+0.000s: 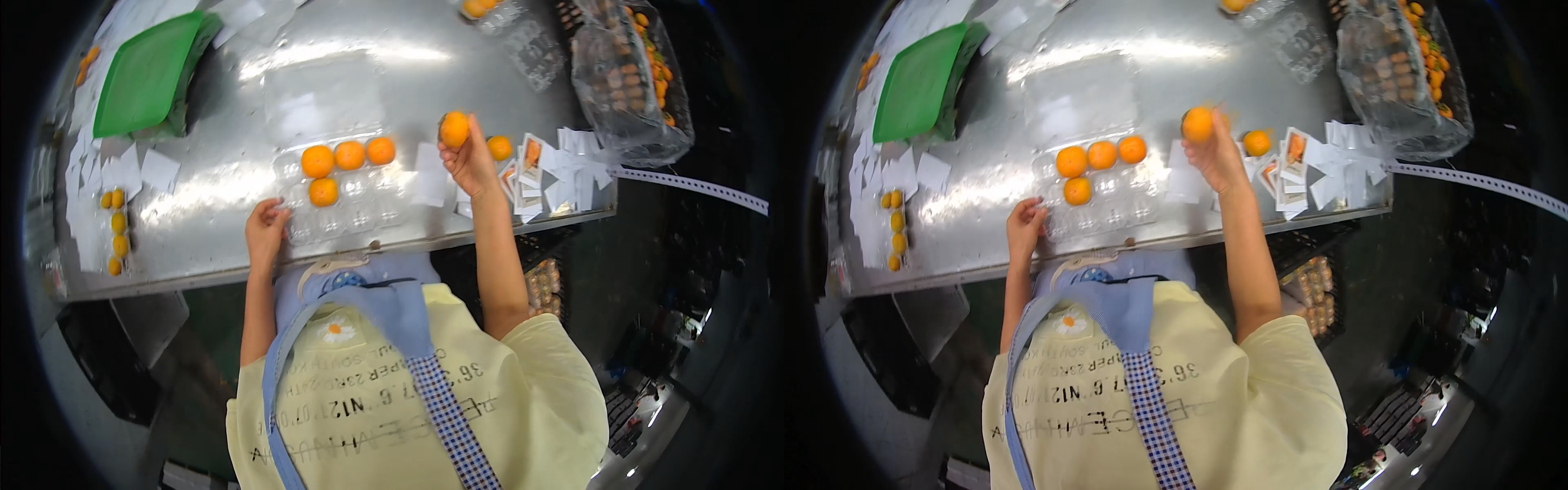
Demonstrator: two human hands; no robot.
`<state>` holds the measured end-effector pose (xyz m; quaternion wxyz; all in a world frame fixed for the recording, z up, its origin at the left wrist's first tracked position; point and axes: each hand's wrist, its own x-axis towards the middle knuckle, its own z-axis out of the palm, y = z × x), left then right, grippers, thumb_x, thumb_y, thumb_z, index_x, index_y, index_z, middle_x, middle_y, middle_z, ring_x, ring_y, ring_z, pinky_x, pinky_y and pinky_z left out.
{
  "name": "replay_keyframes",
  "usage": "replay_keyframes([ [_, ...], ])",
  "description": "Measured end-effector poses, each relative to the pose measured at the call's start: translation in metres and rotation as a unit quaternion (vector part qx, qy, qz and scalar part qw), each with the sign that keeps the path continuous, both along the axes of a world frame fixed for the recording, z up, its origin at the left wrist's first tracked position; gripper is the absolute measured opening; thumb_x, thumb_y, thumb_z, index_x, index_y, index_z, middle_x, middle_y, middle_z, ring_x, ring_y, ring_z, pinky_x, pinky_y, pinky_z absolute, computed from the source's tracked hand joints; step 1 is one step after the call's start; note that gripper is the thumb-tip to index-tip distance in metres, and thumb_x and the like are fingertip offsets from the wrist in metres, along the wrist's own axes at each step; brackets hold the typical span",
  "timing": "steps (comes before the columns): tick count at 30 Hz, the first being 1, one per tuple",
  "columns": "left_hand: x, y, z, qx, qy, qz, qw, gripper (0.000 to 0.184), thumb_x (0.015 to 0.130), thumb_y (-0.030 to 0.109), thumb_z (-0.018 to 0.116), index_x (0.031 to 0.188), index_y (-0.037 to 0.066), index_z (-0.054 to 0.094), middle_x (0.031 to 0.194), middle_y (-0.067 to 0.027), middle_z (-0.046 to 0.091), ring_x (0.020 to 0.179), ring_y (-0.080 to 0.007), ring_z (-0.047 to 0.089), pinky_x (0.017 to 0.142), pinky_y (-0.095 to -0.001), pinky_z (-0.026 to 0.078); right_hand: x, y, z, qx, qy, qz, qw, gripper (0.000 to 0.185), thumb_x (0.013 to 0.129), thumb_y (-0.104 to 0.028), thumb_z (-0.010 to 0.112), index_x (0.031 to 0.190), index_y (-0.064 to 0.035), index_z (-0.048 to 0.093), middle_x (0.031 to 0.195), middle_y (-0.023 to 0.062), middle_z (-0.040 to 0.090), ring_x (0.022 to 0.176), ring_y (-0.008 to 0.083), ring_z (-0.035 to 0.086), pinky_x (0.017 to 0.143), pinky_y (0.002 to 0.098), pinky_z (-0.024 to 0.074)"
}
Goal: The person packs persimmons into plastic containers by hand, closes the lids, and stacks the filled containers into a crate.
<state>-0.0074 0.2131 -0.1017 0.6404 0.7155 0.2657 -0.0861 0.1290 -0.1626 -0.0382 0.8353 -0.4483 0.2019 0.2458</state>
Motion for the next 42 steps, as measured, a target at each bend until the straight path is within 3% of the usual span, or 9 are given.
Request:
replay_keyframes([
  [4, -0.002, 0.004, -0.015, -0.025, -0.010, 0.002, 1.000, 0.031, 0.081, 0.007, 0.069, 0.110, 0.001, 0.060, 0.075, -0.0032, 0.060, 0.053, -0.0069, 0.051, 0.045, -0.0205, 0.041, 0.050, -0.074, 0.044, -0.052, -0.131, -0.211, 0.967, 0.047, 0.092, -0.051, 0.050, 0.103, -0.0062, 0.058, 0.081, 0.0084, 0.065, 0.066, 0.0152, 0.064, 0.060, 0.0235, 0.0559],
  [8, 0.004, 0.005, -0.008, -0.025, 0.015, -0.003, 1.000, 0.032, 0.080, 0.007, 0.070, 0.110, 0.002, 0.061, 0.073, -0.0020, 0.060, 0.053, -0.0060, 0.052, 0.045, -0.0201, 0.041, 0.121, -0.209, 0.166, 0.135, -0.433, -0.170, 0.875, 0.095, 0.088, -0.069, 0.023, 0.141, 0.0106, 0.020, 0.140, 0.0273, 0.037, 0.118, 0.0314, 0.053, 0.088, 0.0337, 0.0542],
  [11, 0.006, 0.002, 0.000, -0.021, 0.021, -0.002, 1.000, 0.032, 0.081, 0.007, 0.070, 0.110, 0.003, 0.061, 0.073, -0.0009, 0.059, 0.052, -0.0055, 0.051, 0.045, -0.0193, 0.040, 0.123, -0.191, 0.201, -0.164, -0.416, -0.237, 0.863, 0.063, 0.096, -0.046, 0.040, 0.128, 0.0084, 0.041, 0.125, 0.0240, 0.054, 0.110, 0.0284, 0.058, 0.082, 0.0317, 0.0543],
  [14, 0.004, 0.002, 0.001, -0.027, 0.014, 0.004, 1.000, 0.031, 0.081, 0.007, 0.069, 0.110, 0.002, 0.060, 0.073, -0.0001, 0.058, 0.053, -0.0051, 0.050, 0.046, -0.0188, 0.040, 0.107, -0.140, 0.157, -0.316, -0.318, -0.118, 0.886, 0.039, 0.088, -0.024, 0.061, 0.116, 0.0028, 0.056, 0.096, 0.0121, 0.069, 0.079, 0.0186, 0.067, 0.069, 0.0279, 0.0534],
  [16, 0.004, 0.001, 0.002, -0.027, 0.014, 0.008, 1.000, 0.031, 0.081, 0.007, 0.069, 0.110, 0.002, 0.060, 0.073, 0.0000, 0.058, 0.053, -0.0050, 0.050, 0.046, -0.0188, 0.040, 0.083, -0.105, 0.095, -0.504, -0.273, 0.045, 0.818, 0.040, 0.083, -0.027, 0.068, 0.113, -0.0013, 0.060, 0.096, 0.0065, 0.068, 0.075, 0.0123, 0.062, 0.068, 0.0245, 0.0498],
  [17, 0.004, 0.001, 0.001, -0.032, 0.017, 0.011, 0.999, 0.031, 0.081, 0.007, 0.069, 0.110, 0.001, 0.060, 0.073, 0.0003, 0.058, 0.054, -0.0047, 0.050, 0.046, -0.0185, 0.040, 0.075, -0.099, 0.057, -0.653, -0.334, 0.167, 0.659, 0.046, 0.078, -0.028, 0.073, 0.116, -0.0037, 0.061, 0.097, 0.0067, 0.068, 0.077, 0.0143, 0.063, 0.068, 0.0273, 0.0496],
  [22, 0.004, 0.000, 0.005, -0.026, 0.022, 0.010, 0.999, 0.030, 0.081, 0.007, 0.069, 0.109, 0.001, 0.060, 0.074, 0.0003, 0.058, 0.054, -0.0046, 0.050, 0.047, -0.0183, 0.041, 0.023, -0.048, -0.013, -0.701, -0.423, 0.230, 0.525, 0.054, 0.073, -0.021, 0.077, 0.120, -0.0059, 0.056, 0.117, 0.0129, 0.058, 0.098, 0.0245, 0.060, 0.077, 0.0332, 0.0514],
  [29, 0.006, 0.001, 0.005, -0.037, 0.026, 0.012, 0.999, 0.030, 0.081, 0.007, 0.070, 0.109, 0.002, 0.060, 0.074, 0.0005, 0.058, 0.054, -0.0047, 0.051, 0.047, -0.0179, 0.041, 0.005, -0.019, 0.004, -0.591, -0.335, 0.123, 0.724, 0.060, 0.065, -0.014, 0.083, 0.116, -0.0019, 0.053, 0.106, 0.0107, 0.054, 0.091, 0.0211, 0.057, 0.074, 0.0279, 0.0505],
  [42, 0.004, 0.001, 0.001, -0.035, 0.028, 0.012, 0.999, 0.030, 0.080, 0.009, 0.071, 0.108, 0.003, 0.062, 0.077, -0.0002, 0.058, 0.056, -0.0051, 0.052, 0.048, -0.0182, 0.042, -0.047, 0.058, 0.039, -0.511, -0.480, 0.107, 0.705, 0.055, 0.061, -0.009, 0.084, 0.109, -0.0040, 0.058, 0.102, 0.0099, 0.051, 0.081, 0.0196, 0.054, 0.069, 0.0281, 0.0482],
])
